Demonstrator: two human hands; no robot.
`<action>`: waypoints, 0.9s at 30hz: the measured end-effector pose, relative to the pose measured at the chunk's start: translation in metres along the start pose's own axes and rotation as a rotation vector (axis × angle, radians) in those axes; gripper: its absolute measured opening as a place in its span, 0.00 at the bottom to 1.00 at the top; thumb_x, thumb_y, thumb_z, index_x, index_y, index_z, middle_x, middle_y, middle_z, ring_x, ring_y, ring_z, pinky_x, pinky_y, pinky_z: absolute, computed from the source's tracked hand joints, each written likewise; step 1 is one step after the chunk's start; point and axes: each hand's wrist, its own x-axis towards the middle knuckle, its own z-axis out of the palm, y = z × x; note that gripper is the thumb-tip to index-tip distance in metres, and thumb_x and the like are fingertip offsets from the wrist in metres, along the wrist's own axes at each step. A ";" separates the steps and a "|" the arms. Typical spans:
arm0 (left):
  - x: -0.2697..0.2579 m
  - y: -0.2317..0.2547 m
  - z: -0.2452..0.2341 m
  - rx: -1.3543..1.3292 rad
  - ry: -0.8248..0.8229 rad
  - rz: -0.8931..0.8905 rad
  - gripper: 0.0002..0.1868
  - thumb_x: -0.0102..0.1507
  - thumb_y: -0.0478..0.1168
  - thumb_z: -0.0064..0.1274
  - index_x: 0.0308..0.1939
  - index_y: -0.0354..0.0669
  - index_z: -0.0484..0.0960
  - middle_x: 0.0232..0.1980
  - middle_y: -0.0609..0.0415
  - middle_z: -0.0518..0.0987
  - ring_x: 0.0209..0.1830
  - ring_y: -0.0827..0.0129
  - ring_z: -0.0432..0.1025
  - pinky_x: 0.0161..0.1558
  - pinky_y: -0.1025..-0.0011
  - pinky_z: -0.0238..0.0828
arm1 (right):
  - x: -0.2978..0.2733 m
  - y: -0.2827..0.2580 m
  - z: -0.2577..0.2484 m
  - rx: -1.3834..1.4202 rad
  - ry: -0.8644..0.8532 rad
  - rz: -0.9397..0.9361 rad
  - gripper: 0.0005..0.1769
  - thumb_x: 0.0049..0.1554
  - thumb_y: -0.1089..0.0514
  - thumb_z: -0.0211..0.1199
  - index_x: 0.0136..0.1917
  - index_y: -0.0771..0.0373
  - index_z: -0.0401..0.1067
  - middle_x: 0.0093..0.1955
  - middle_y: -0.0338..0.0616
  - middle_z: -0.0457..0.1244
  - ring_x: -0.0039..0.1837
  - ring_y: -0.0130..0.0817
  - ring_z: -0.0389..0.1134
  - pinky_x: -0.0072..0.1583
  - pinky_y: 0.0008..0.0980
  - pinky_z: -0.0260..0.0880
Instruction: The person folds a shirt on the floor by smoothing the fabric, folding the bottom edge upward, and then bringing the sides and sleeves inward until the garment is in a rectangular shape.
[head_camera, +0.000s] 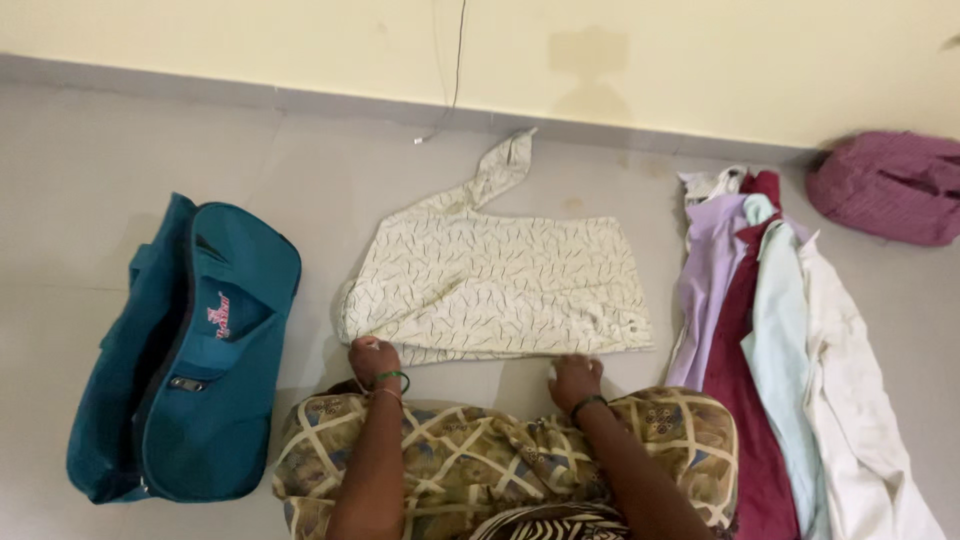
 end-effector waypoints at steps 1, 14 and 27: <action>-0.011 0.007 -0.008 -0.019 0.006 0.006 0.11 0.58 0.37 0.62 0.43 0.40 0.81 0.47 0.41 0.81 0.44 0.48 0.77 0.44 0.54 0.76 | -0.005 -0.004 0.002 -0.028 -0.010 -0.014 0.26 0.62 0.46 0.56 0.72 0.52 0.64 0.72 0.43 0.59 0.75 0.42 0.56 0.76 0.60 0.43; -0.181 -0.024 0.004 0.993 -1.065 1.133 0.15 0.70 0.37 0.47 0.38 0.28 0.85 0.37 0.42 0.83 0.32 0.57 0.80 0.34 0.56 0.78 | -0.091 -0.030 0.011 -0.301 -0.427 -0.149 0.23 0.65 0.37 0.52 0.62 0.49 0.76 0.64 0.46 0.66 0.68 0.52 0.63 0.70 0.75 0.42; -0.213 -0.002 -0.032 0.980 -1.179 1.070 0.15 0.73 0.43 0.46 0.46 0.35 0.84 0.46 0.48 0.82 0.38 0.61 0.73 0.35 0.55 0.71 | -0.152 -0.029 -0.004 -0.352 -0.386 -0.106 0.26 0.65 0.37 0.53 0.71 0.47 0.71 0.72 0.43 0.62 0.78 0.54 0.54 0.78 0.71 0.28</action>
